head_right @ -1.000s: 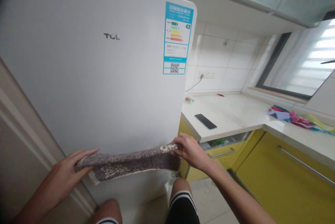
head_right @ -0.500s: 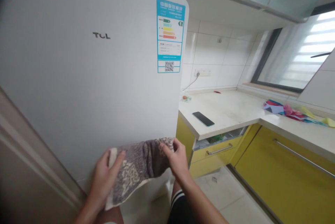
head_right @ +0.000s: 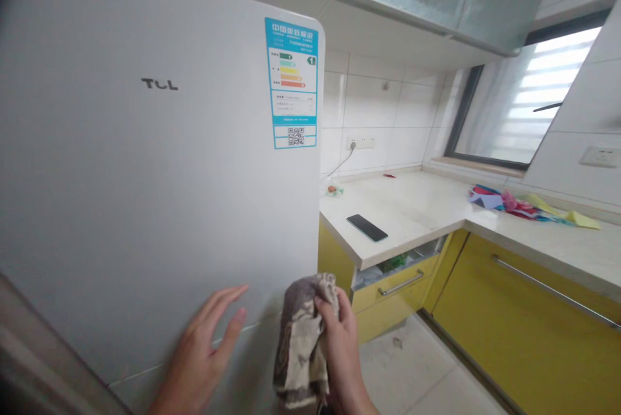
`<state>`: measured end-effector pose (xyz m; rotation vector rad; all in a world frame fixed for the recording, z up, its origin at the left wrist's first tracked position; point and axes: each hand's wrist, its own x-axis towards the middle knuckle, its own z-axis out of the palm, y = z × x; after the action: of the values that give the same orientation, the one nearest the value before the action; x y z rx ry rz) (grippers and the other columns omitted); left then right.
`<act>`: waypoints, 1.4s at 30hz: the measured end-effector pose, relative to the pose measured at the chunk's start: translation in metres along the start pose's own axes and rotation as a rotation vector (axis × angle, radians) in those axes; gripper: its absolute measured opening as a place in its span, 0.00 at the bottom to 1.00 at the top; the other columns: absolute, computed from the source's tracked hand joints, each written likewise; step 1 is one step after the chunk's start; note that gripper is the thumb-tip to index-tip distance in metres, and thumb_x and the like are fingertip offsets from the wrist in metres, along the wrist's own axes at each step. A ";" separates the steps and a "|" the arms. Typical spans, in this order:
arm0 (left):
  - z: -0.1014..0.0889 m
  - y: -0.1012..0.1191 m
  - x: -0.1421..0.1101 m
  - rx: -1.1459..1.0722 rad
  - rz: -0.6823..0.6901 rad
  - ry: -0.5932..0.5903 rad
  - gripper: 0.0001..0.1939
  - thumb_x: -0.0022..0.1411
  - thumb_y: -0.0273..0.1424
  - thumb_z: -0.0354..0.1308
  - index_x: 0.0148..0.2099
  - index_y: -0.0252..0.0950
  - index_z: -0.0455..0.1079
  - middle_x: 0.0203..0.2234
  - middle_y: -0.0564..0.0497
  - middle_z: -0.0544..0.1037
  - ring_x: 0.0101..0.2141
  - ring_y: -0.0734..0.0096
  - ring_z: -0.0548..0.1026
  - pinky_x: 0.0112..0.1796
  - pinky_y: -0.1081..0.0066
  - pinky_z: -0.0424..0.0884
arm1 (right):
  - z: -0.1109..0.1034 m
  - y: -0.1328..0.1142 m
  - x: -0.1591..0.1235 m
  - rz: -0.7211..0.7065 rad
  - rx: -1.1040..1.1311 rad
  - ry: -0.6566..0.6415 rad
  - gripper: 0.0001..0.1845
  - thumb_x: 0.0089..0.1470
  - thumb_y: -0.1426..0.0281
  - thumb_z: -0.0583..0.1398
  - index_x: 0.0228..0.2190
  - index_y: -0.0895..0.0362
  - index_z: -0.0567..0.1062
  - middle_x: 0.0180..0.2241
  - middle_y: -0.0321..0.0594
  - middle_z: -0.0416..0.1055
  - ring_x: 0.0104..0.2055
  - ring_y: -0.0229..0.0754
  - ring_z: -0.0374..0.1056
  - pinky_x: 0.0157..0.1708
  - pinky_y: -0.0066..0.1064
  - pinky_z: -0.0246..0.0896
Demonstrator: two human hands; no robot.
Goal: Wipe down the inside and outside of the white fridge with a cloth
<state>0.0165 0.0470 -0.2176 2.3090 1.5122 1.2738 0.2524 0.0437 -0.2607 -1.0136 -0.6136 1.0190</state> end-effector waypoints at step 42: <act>-0.098 -0.171 0.050 0.932 0.527 0.613 0.42 0.68 0.31 0.63 0.79 0.39 0.53 0.78 0.39 0.53 0.77 0.53 0.49 0.75 0.48 0.45 | 0.185 -0.300 0.197 -1.577 -0.950 0.143 0.39 0.71 0.47 0.52 0.75 0.49 0.60 0.78 0.46 0.48 0.81 0.62 0.37 0.76 0.65 0.32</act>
<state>-0.1647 0.1393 -0.2095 3.2574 2.1026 1.7966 0.3061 0.2466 0.0845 -0.9547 -1.4609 -0.8176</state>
